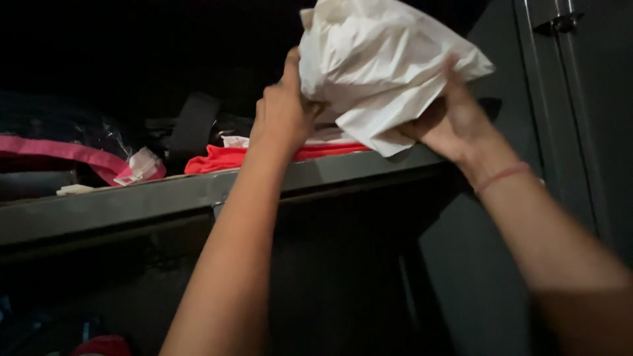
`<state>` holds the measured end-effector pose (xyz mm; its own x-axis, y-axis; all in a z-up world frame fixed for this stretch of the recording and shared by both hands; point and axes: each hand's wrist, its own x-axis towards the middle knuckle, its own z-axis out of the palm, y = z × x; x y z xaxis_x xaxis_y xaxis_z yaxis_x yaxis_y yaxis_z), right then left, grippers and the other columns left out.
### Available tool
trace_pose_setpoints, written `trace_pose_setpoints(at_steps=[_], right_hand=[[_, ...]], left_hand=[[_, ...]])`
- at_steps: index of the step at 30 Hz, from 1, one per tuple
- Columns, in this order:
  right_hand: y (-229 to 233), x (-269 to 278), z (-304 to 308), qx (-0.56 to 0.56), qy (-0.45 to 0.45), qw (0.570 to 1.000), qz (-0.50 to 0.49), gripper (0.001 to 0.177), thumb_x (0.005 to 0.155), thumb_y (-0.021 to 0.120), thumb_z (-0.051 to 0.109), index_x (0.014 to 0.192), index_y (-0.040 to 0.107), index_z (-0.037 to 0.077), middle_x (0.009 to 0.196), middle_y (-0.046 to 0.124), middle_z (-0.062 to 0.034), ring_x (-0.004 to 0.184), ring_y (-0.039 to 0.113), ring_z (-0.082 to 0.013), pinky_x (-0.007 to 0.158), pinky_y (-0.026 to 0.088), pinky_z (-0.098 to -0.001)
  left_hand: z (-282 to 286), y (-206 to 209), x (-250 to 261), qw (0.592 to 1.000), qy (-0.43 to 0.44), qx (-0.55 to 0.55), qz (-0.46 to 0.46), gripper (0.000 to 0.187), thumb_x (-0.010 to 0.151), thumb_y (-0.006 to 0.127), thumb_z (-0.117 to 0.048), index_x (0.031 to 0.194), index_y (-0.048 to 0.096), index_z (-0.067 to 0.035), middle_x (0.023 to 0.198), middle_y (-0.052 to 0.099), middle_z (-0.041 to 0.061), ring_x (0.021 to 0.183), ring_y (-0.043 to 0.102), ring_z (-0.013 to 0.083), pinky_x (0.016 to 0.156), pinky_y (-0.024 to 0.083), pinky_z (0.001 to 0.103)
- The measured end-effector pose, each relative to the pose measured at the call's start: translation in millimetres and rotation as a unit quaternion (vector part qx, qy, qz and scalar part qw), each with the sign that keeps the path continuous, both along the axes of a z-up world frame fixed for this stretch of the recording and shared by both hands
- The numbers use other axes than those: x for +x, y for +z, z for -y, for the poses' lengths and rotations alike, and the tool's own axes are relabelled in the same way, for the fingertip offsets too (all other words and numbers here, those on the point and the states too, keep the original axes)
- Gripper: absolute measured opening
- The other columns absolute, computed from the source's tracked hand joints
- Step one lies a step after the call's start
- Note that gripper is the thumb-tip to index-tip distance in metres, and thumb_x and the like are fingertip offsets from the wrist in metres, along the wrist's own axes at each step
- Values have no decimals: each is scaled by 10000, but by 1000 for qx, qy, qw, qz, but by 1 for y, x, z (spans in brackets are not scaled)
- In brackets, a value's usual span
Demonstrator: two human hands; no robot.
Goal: The person is placing multiple shopping bags onto a top shelf inside a wardrobe.
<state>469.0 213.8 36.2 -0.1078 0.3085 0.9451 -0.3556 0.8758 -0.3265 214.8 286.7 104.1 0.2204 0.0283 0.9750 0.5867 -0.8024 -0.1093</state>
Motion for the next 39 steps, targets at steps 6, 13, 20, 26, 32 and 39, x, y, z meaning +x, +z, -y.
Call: trace_pose_setpoints(at_steps=[6,13,20,26,32,39], right_hand=[[2,-4,-33,-5,-198,968,-157,1025,735,911,322,1574,416,5,1590,487,-224,1426,501,-396,1092,468,-509],[-9,-28,-13,316,-657,658,-192,1024,866,926,283,1597,243,63,1507,200,-250,1421,386,-440,1225,436,-480],[-3,-70,42,205,-796,563,80,1019,763,915,453,1567,385,119,1582,258,-263,1391,233,-611,1056,320,-656],[15,-77,29,131,-869,466,104,1118,618,951,371,1585,408,234,1587,393,-148,1407,366,-488,1086,369,-596],[33,-67,10,376,-813,442,44,1063,651,953,302,1550,442,57,1443,527,-154,1318,519,-412,996,350,-545],[27,-57,-20,294,-833,465,64,849,618,902,207,1393,564,127,1140,559,-124,1127,586,-360,1092,382,-558]], left_hand=[[1,2,2,986,135,-96,-10,955,837,795,-442,1577,241,-202,1233,645,257,1130,647,448,935,525,538],[-12,3,5,988,131,-79,8,940,854,776,-471,1560,262,-125,1197,650,268,1114,644,447,909,528,534],[-21,5,8,984,168,-52,17,789,875,767,-518,1369,470,21,1188,687,215,1232,574,388,963,512,484],[-31,9,3,961,271,-51,-21,233,908,698,-205,1104,767,-99,1209,711,155,1245,592,330,1036,433,490],[-48,17,-9,945,313,-75,-57,295,883,670,-149,1168,746,-143,1266,675,137,1241,574,349,1067,338,533],[-42,14,-13,930,360,-61,-53,351,866,669,-141,1211,735,-146,1310,634,138,1290,511,365,1105,262,568]])
